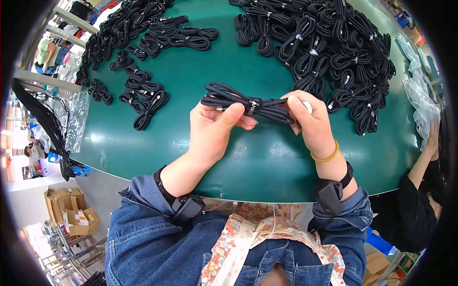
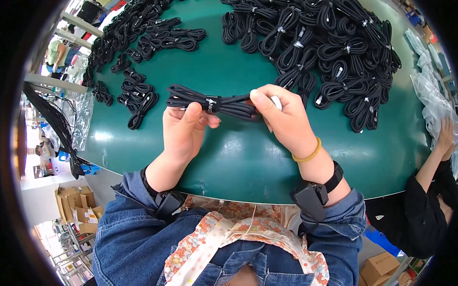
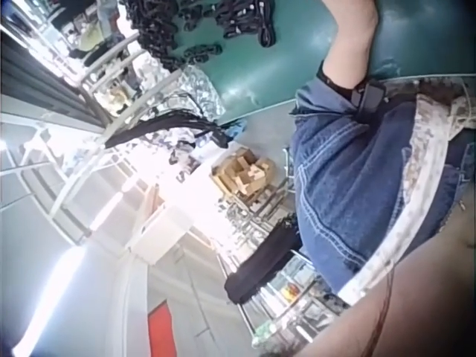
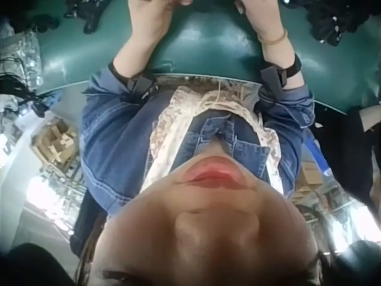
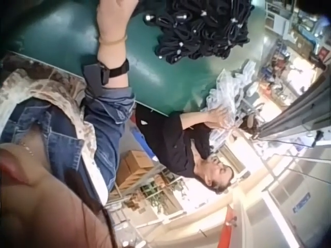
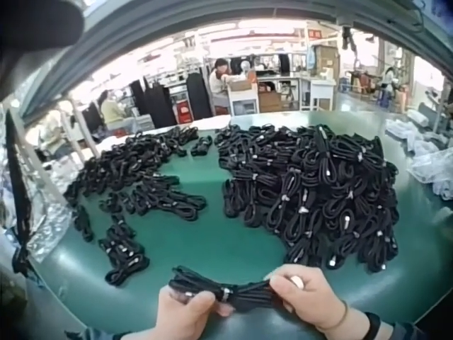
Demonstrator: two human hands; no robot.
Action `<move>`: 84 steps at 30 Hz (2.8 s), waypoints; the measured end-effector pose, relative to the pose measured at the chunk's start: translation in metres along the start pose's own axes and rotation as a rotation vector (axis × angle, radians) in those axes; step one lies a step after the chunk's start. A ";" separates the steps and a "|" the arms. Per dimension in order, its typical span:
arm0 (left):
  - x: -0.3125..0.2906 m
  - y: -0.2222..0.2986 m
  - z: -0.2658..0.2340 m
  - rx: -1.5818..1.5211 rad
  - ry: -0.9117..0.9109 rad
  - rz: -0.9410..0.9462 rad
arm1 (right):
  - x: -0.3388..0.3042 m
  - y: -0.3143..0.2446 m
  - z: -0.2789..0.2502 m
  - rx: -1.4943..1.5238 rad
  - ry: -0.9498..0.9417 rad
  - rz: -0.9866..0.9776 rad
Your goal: The person picks up a bundled cable, turns it over to inspect it, and places it back on the table. After repeating this process with several cables, the person gathers a handful of cables and moves them to a different area of the work surface.
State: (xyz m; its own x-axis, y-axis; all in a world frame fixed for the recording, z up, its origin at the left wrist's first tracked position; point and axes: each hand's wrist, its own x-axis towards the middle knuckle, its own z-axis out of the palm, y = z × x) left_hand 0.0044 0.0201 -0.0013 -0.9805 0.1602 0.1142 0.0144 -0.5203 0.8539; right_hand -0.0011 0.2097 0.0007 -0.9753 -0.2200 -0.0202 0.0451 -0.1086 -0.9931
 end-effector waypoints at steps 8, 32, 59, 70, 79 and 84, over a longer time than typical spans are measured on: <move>0.003 0.001 -0.003 -0.005 0.031 -0.161 | 0.004 0.010 0.011 -0.320 0.032 -0.485; 0.011 0.054 -0.069 1.987 -0.057 -0.148 | 0.000 -0.012 -0.012 0.578 -0.020 -0.118; -0.002 0.012 -0.015 0.205 -0.105 -0.007 | -0.001 -0.003 0.005 0.184 -0.023 -0.139; -0.007 0.009 -0.007 0.337 -0.168 0.092 | -0.001 -0.001 -0.006 0.097 0.016 -0.051; -0.008 0.010 -0.008 0.485 -0.245 0.149 | 0.000 0.001 -0.004 0.065 0.052 0.015; -0.009 0.012 -0.004 0.440 -0.096 0.082 | 0.000 -0.003 0.001 0.176 0.021 0.100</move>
State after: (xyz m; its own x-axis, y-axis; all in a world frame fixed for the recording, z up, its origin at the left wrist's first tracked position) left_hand 0.0129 0.0088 0.0057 -0.9503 0.2208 0.2194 0.1937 -0.1324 0.9721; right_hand -0.0014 0.2091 0.0037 -0.9683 -0.2179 -0.1220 0.1772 -0.2553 -0.9505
